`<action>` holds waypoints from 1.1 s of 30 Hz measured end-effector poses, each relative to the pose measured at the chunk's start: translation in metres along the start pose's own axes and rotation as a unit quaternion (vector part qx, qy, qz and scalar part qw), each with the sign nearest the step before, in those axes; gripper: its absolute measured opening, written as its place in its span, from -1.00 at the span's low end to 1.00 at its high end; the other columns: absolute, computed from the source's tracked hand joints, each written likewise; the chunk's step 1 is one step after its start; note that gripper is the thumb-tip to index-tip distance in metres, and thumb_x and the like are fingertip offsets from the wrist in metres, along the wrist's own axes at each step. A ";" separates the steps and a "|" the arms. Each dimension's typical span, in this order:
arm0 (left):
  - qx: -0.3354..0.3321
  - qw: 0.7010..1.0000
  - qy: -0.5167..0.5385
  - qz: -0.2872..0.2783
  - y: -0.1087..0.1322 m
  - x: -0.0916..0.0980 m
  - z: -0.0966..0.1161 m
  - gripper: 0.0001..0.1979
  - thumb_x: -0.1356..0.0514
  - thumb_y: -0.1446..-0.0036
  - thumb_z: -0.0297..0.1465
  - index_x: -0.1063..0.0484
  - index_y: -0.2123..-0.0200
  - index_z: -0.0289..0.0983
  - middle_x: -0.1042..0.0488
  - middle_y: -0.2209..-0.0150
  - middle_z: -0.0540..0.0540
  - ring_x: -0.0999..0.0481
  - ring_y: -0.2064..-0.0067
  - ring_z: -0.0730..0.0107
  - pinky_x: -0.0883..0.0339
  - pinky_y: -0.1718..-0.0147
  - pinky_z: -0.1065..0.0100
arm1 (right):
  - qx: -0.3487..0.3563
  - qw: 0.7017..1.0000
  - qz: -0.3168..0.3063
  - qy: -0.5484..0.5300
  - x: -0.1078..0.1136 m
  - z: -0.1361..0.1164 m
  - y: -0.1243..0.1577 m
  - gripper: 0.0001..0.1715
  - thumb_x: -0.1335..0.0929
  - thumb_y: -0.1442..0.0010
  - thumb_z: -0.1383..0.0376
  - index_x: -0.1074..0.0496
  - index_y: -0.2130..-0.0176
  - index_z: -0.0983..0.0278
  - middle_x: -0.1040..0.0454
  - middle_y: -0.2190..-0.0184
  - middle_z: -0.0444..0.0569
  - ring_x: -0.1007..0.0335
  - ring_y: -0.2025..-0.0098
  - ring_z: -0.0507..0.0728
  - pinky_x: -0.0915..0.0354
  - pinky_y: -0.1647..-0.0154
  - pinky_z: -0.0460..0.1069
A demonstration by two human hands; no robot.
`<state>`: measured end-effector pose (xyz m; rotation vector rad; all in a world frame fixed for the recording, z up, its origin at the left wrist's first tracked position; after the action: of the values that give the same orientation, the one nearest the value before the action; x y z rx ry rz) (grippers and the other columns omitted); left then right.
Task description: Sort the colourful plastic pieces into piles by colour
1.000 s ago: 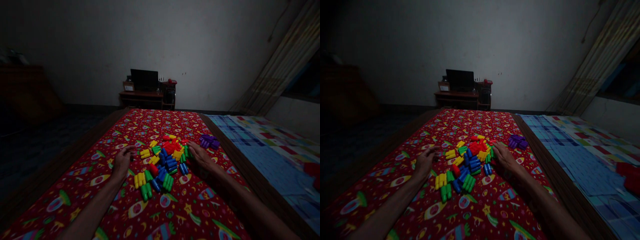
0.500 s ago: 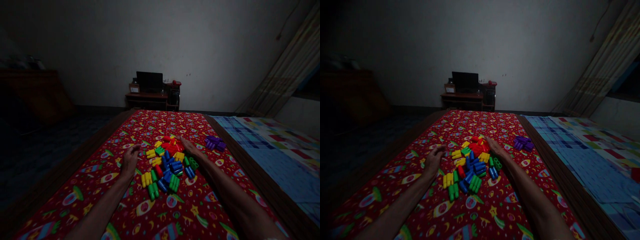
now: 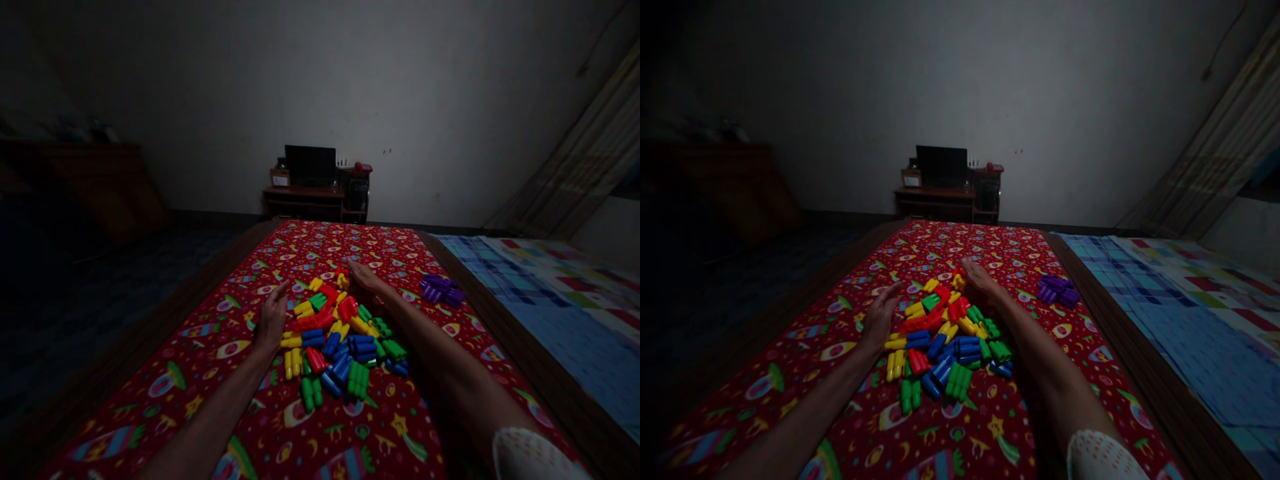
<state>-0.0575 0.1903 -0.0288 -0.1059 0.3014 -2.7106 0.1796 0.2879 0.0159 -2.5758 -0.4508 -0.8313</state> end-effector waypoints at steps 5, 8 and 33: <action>0.001 1.000 -0.022 -0.004 0.000 0.001 0.001 -0.58 -0.09 -0.05 -0.33 -0.46 0.01 -0.25 -0.49 -0.05 -0.16 -0.40 -0.15 0.16 -0.19 -0.19 0.14 | 0.018 0.986 -0.162 -0.044 -0.044 -0.018 0.006 -0.02 0.00 -0.18 -0.31 -0.43 -0.10 0.30 -0.44 -0.10 0.06 -0.32 -0.15 0.25 -0.15 -0.23 0.14; -0.004 0.996 -0.070 -0.046 -0.003 0.002 0.004 -0.56 -0.06 -0.05 -0.29 -0.48 0.01 -0.27 -0.51 -0.03 -0.15 -0.42 -0.14 0.14 -0.22 -0.17 0.14 | 0.050 0.969 -0.234 -0.066 -0.050 -0.042 0.033 -0.08 -0.01 -0.21 -0.29 -0.39 -0.15 0.22 -0.38 -0.17 -0.02 -0.27 -0.19 0.22 -0.11 -0.25 0.11; -0.022 0.985 -0.070 -0.154 -0.012 0.004 -0.001 -0.43 -0.15 0.00 -0.05 -0.51 0.03 -0.32 -0.53 -0.01 -0.28 -0.50 -0.04 0.05 -0.34 -0.05 0.10 | 0.057 0.996 0.056 -0.047 -0.015 -0.088 0.116 -0.48 -0.15 -0.35 0.06 -0.35 -0.18 0.17 -0.44 -0.10 0.04 -0.35 -0.14 0.19 -0.24 -0.16 0.12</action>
<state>-0.0659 0.1995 -0.0269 -0.3843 0.3267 -2.9810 0.1741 0.1436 0.0414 -2.5165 -0.3656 -0.6302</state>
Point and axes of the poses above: each hand's wrist, its own y-axis away from the middle knuckle, its own x-axis out of the back of the hand, z = x × y, the point moved 5 cm from there along -y, towards the middle knuckle
